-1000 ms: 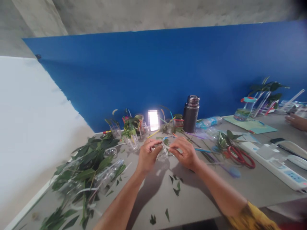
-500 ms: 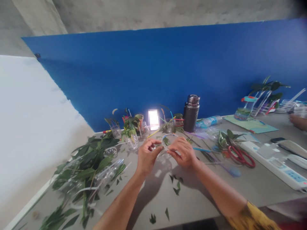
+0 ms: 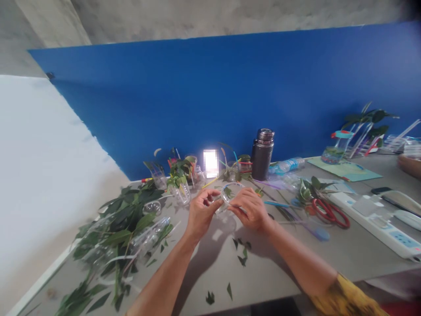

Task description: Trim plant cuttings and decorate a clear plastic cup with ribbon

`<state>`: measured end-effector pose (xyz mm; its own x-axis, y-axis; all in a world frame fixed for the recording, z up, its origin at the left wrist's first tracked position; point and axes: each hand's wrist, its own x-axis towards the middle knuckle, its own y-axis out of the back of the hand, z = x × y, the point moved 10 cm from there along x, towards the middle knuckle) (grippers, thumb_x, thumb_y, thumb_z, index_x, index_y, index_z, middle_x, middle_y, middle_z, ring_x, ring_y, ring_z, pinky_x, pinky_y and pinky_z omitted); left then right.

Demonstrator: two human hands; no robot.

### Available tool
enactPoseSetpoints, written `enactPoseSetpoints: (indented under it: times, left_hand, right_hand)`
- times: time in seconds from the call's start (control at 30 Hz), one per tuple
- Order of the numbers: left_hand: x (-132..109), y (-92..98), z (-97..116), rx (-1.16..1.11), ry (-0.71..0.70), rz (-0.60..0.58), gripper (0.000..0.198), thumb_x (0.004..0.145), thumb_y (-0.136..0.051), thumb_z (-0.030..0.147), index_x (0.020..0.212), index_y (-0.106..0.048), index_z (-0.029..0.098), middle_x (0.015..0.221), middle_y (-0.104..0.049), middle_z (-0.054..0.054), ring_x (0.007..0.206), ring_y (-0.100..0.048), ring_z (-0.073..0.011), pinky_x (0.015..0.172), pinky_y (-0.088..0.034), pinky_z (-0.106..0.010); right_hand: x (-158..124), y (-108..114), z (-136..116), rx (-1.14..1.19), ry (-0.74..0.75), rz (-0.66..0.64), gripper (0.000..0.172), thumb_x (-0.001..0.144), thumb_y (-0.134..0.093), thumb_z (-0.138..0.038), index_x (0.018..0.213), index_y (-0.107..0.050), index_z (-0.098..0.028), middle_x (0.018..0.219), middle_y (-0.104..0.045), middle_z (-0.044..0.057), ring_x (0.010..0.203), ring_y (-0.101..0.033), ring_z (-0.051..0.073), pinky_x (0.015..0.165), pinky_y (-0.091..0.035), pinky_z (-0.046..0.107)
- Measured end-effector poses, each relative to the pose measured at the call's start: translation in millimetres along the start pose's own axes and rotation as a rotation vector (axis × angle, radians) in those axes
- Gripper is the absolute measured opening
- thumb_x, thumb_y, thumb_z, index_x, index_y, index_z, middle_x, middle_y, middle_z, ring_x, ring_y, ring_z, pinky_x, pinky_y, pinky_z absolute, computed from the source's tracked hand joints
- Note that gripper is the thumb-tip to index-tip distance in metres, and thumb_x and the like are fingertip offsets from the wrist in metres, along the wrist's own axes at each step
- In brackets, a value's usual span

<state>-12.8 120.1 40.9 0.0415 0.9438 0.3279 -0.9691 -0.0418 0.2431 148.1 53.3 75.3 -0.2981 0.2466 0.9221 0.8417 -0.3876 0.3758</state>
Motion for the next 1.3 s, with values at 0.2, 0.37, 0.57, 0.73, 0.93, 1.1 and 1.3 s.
enactPoseSetpoints:
  times: [0.2, 0.37, 0.57, 0.73, 0.93, 1.1, 1.3]
  left_hand:
    - [0.6, 0.0, 5.6, 0.009, -0.068, 0.006, 0.020, 0.076, -0.077, 0.040, 0.077, -0.076, 0.020, 0.085, -0.065, -0.001, 0.071, -0.050, -0.0135, 0.069, -0.040, -0.027]
    - [0.7, -0.7, 0.6, 0.011, -0.011, 0.006, 0.022, 0.073, -0.078, 0.040, 0.082, -0.076, 0.020, 0.079, -0.061, 0.001, 0.066, -0.046, -0.0122, 0.066, -0.039, -0.026]
    - [-0.1, -4.9, -1.9, -0.042, 0.031, -0.048, 0.024, 0.073, -0.076, 0.041, 0.073, -0.071, 0.018, 0.076, -0.060, 0.001, 0.064, -0.044, -0.0110, 0.062, -0.037, -0.025]
    - [-1.1, -10.4, 6.8, 0.026, -0.063, -0.092, 0.023, 0.080, -0.070, 0.039, 0.071, -0.064, 0.018, 0.082, -0.063, 0.000, 0.068, -0.050, -0.0123, 0.066, -0.041, -0.026]
    - [-6.3, -12.1, 24.4, 0.167, -0.320, -0.037, 0.020, 0.087, -0.066, 0.035, 0.074, -0.061, 0.020, 0.085, -0.064, -0.002, 0.078, -0.056, -0.0159, 0.074, -0.046, -0.028]
    - [-10.4, -7.9, 28.6, 0.263, -0.451, 0.039, 0.022, 0.092, -0.066, 0.038, 0.079, -0.063, 0.021, 0.092, -0.066, -0.005, 0.089, -0.061, -0.0197, 0.084, -0.050, -0.033]
    - [-10.1, -6.7, 27.6, 0.299, -0.488, 0.016, 0.021, 0.097, -0.063, 0.040, 0.105, -0.071, 0.022, 0.106, -0.069, -0.007, 0.100, -0.064, -0.0219, 0.091, -0.051, -0.036]
  right_hand:
    - [0.5, -3.0, -4.5, -0.034, 0.010, -0.033, 0.010, 0.102, -0.062, -0.022, 0.093, -0.064, -0.020, 0.076, -0.071, 0.004, 0.072, -0.061, 0.018, 0.075, -0.045, 0.034]
    - [-0.8, -4.4, -2.8, -0.053, 0.002, -0.036, 0.010, 0.102, -0.061, -0.023, 0.092, -0.064, -0.020, 0.077, -0.071, 0.004, 0.072, -0.061, 0.018, 0.075, -0.045, 0.034]
    - [-3.3, -5.7, -2.5, -0.036, 0.001, -0.021, 0.010, 0.102, -0.061, -0.023, 0.092, -0.063, -0.020, 0.077, -0.072, 0.003, 0.071, -0.062, 0.018, 0.077, -0.045, 0.034]
    - [-2.1, -6.6, -2.1, -0.127, -0.003, -0.050, 0.016, 0.103, -0.060, -0.022, 0.087, -0.062, -0.020, 0.075, -0.071, 0.003, 0.070, -0.060, 0.018, 0.076, -0.042, 0.034]
    - [-5.5, -8.5, 14.7, -0.393, -0.147, -0.123, 0.018, 0.103, -0.055, -0.024, 0.104, -0.072, -0.018, 0.068, -0.069, 0.003, 0.066, -0.060, 0.019, 0.070, -0.036, 0.033]
    - [-14.9, -23.0, 27.3, -0.304, -0.243, -0.247, 0.024, 0.102, -0.053, -0.027, 0.102, -0.077, -0.021, 0.068, -0.071, 0.002, 0.061, -0.060, 0.016, 0.063, -0.034, 0.029]
    - [-14.3, -22.5, 31.1, -0.186, -0.257, -0.251, 0.033, 0.105, -0.051, -0.032, 0.085, -0.075, -0.021, 0.066, -0.069, 0.002, 0.061, -0.060, 0.014, 0.063, -0.034, 0.027]
